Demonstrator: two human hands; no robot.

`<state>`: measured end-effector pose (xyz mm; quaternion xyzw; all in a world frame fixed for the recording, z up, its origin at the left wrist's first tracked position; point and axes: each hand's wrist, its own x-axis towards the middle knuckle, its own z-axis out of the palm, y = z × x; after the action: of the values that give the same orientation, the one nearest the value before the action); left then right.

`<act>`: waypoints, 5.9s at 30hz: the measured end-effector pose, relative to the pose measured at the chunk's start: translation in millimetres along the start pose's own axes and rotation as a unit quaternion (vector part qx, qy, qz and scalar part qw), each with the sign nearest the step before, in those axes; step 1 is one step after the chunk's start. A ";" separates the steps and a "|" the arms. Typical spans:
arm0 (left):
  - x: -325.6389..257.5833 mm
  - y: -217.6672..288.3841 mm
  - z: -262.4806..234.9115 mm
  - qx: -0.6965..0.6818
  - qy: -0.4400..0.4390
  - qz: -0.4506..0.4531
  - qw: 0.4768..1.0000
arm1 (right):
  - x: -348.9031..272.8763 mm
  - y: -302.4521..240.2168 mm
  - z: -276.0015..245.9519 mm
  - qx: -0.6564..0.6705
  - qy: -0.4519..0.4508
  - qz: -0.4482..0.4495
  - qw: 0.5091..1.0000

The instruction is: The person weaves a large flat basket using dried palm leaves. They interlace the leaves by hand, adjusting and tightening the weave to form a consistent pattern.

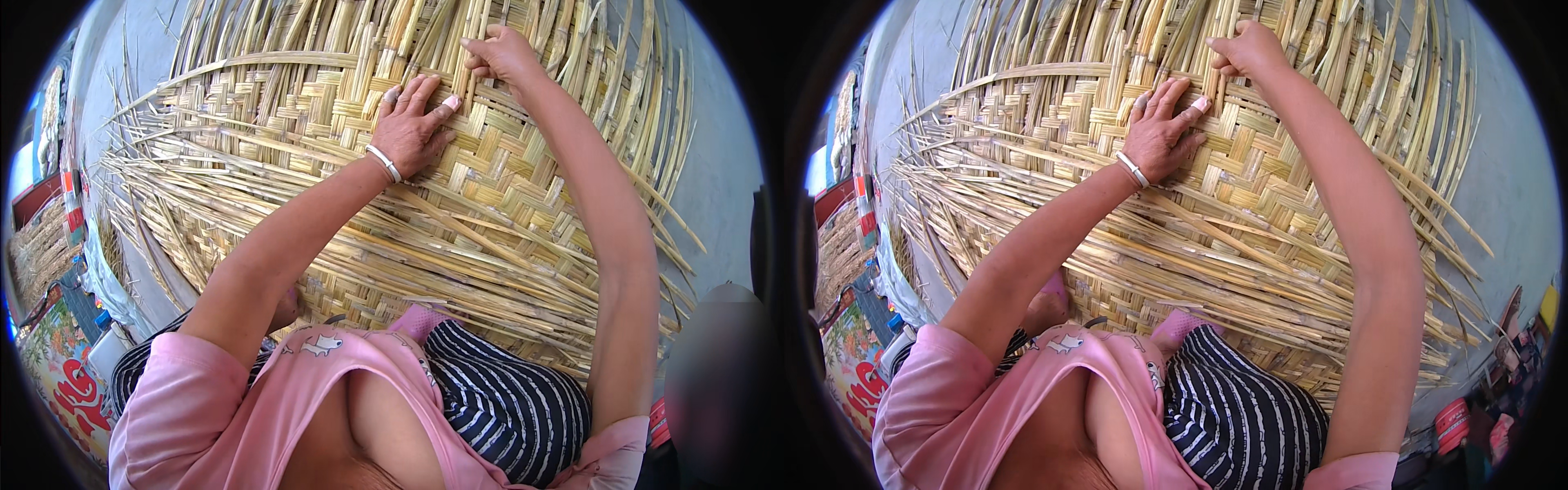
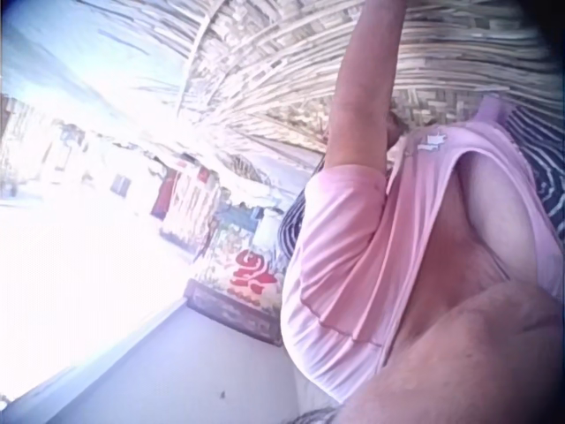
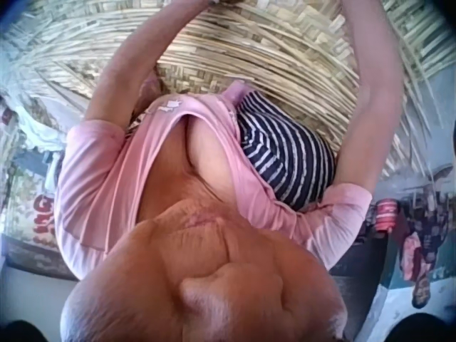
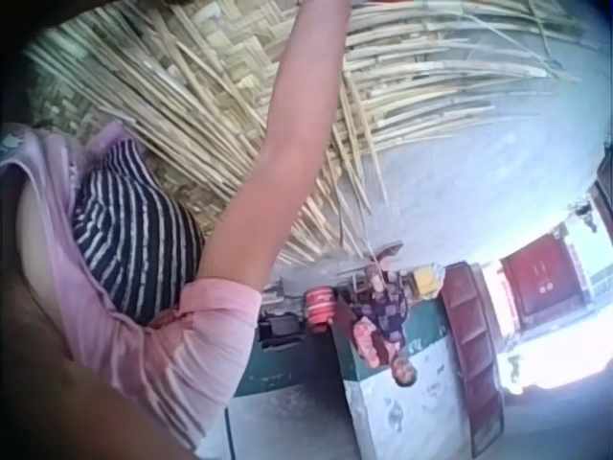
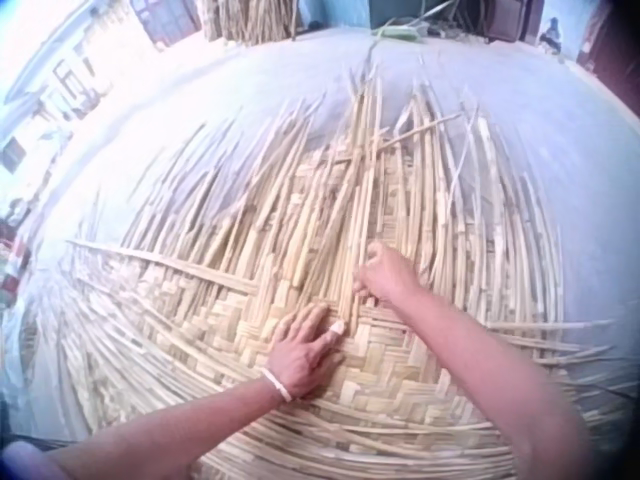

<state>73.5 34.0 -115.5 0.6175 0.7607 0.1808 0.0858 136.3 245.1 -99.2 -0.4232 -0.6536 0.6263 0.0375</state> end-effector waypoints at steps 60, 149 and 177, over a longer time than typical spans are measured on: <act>71.1 -21.7 -22.8 -0.150 -0.004 -0.136 0.979 | 0.1 10.4 -0.4 -0.137 0.024 -0.029 0.990; 106.6 57.9 -12.3 -0.086 0.013 -0.114 0.990 | -36.5 -15.5 -89.2 -0.359 0.148 -0.021 0.921; 105.5 53.1 -12.7 -0.134 0.025 -0.152 0.979 | -20.1 -5.4 -109.7 0.212 0.048 -0.039 0.975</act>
<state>93.8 143.4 -73.8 0.4726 0.8168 0.2809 0.1750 209.9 320.1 -61.6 -0.4094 -0.5199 0.7272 0.1825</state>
